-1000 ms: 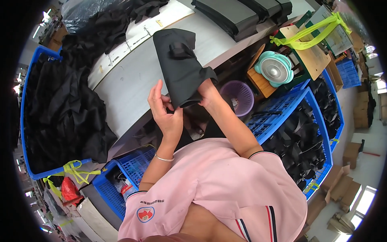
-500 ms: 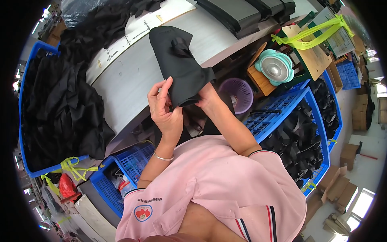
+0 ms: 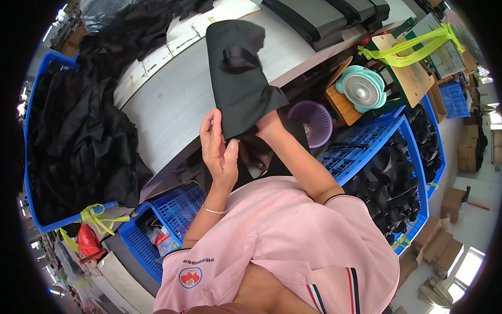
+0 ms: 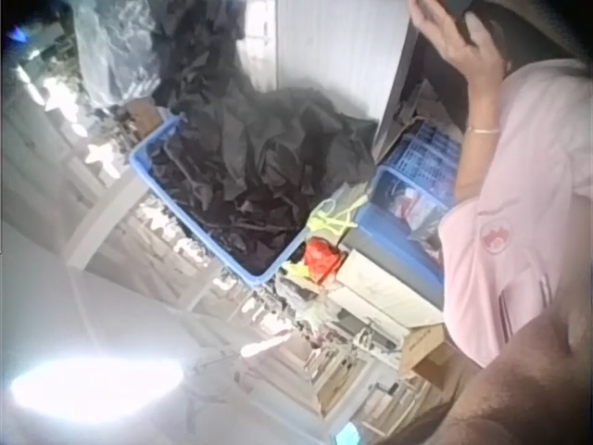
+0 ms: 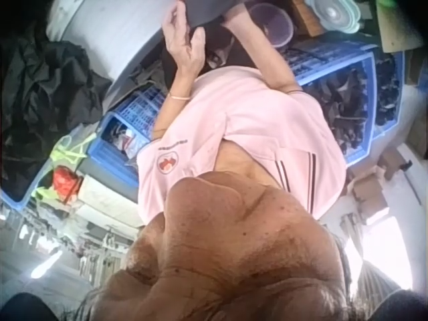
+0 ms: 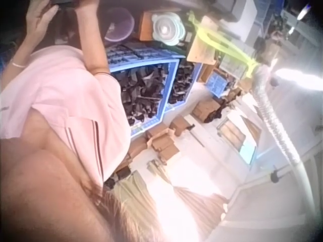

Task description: Inspecting and organizing black fabric components into bins within a workshop environment.

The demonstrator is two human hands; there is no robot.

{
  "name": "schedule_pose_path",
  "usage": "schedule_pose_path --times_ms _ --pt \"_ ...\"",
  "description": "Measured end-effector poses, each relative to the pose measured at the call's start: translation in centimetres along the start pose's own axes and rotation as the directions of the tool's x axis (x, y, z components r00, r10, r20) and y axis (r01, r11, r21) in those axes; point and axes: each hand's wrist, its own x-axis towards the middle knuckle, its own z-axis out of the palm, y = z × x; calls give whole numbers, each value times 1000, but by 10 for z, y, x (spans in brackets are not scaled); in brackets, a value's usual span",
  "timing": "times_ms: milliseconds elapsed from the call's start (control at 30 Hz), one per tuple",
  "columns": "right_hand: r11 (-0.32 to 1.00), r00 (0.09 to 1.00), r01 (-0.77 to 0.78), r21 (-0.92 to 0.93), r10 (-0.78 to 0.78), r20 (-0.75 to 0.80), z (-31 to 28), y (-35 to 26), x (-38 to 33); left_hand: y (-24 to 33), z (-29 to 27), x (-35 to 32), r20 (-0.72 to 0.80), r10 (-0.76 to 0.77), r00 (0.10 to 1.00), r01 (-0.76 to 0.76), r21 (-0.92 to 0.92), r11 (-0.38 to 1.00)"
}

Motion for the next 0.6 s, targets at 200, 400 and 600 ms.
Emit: schedule_pose_path --times_ms 200,400,600 --pt "271 782 540 -797 -513 355 -79 63 52 -34 -13 -11 -143 -368 919 372 0 928" --pt "-599 698 613 -516 104 708 -40 40 44 -83 -14 -33 -52 -729 682 558 -608 565" --pt "-608 882 290 -739 -129 452 9 69 17 -89 4 -35 42 -819 573 645 -640 418"
